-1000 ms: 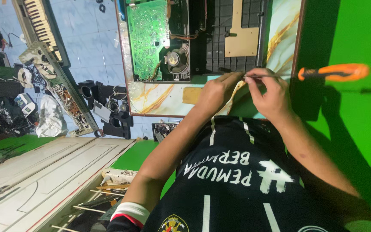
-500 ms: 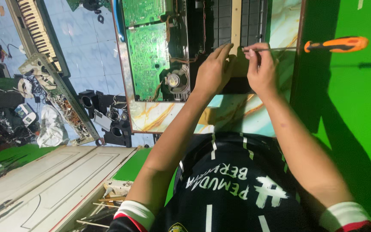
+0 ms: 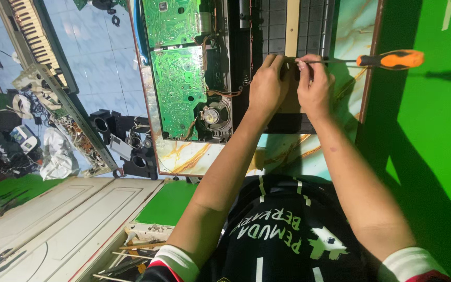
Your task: The person uses a screwdriver to remove and tighten screws on the back of an electronic keyboard, then moves components and handles internal wiring by hand.
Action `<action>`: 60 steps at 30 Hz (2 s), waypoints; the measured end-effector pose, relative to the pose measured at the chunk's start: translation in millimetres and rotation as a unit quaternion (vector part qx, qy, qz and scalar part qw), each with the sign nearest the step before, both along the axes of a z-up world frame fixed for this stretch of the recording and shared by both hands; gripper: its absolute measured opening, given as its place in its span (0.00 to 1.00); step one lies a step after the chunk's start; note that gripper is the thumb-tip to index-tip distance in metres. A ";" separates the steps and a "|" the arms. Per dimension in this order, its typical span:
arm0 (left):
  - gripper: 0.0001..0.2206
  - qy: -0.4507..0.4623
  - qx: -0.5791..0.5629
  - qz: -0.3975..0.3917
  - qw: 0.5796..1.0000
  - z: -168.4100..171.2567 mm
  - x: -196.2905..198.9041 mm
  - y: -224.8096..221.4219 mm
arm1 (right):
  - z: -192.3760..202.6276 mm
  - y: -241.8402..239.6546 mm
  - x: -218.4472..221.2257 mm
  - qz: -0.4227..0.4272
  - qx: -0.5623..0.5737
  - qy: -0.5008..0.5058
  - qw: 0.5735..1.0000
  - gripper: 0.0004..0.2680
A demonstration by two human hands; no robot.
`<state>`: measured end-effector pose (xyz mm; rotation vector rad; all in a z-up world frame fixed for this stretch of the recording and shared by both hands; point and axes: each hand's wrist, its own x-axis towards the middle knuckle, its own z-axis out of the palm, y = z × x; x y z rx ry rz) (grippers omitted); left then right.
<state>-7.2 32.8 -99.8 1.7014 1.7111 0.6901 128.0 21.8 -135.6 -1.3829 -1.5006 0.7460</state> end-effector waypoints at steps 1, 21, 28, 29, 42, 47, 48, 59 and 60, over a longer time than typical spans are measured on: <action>0.10 -0.002 0.016 0.003 1.000 0.9 -0.3 0.0 | -0.8 1.1 -0.5 -0.002 -0.006 0.005 1.000 0.02; 0.13 0.013 -0.015 0.002 1.000 3.1 0.7 1.2 | 3.6 5.8 8.5 0.086 0.038 -0.091 0.991 0.02; 0.32 -0.119 0.117 -0.142 0.976 92.8 -17.7 -12.9 | -44.9 9.8 15.3 0.073 -0.175 0.041 0.981 0.09; 0.33 -0.182 0.129 -0.191 0.956 101.3 -17.8 -10.9 | -53.0 7.6 18.9 0.131 -0.043 -0.153 0.979 0.09; 0.16 -0.084 0.132 -0.227 0.961 92.8 -27.2 14.0 | 155.5 -13.1 34.6 0.077 0.036 0.019 0.996 0.10; 0.18 -0.036 0.177 -0.227 0.957 96.4 -23.7 13.9 | 203.8 -4.1 10.0 0.099 0.092 -0.106 0.985 0.11; 0.17 -0.040 0.176 -0.210 0.961 97.5 -25.3 12.3 | 205.9 -0.2 8.4 0.117 0.097 -0.106 0.983 0.12; 0.14 -0.005 0.163 -0.163 0.973 112.1 -24.7 20.1 | 226.6 9.5 16.0 0.160 0.059 -0.061 0.983 0.14; 0.15 -0.014 0.188 -0.173 0.967 112.7 -23.9 21.0 | 226.6 8.7 15.1 0.134 0.037 -0.063 0.988 0.11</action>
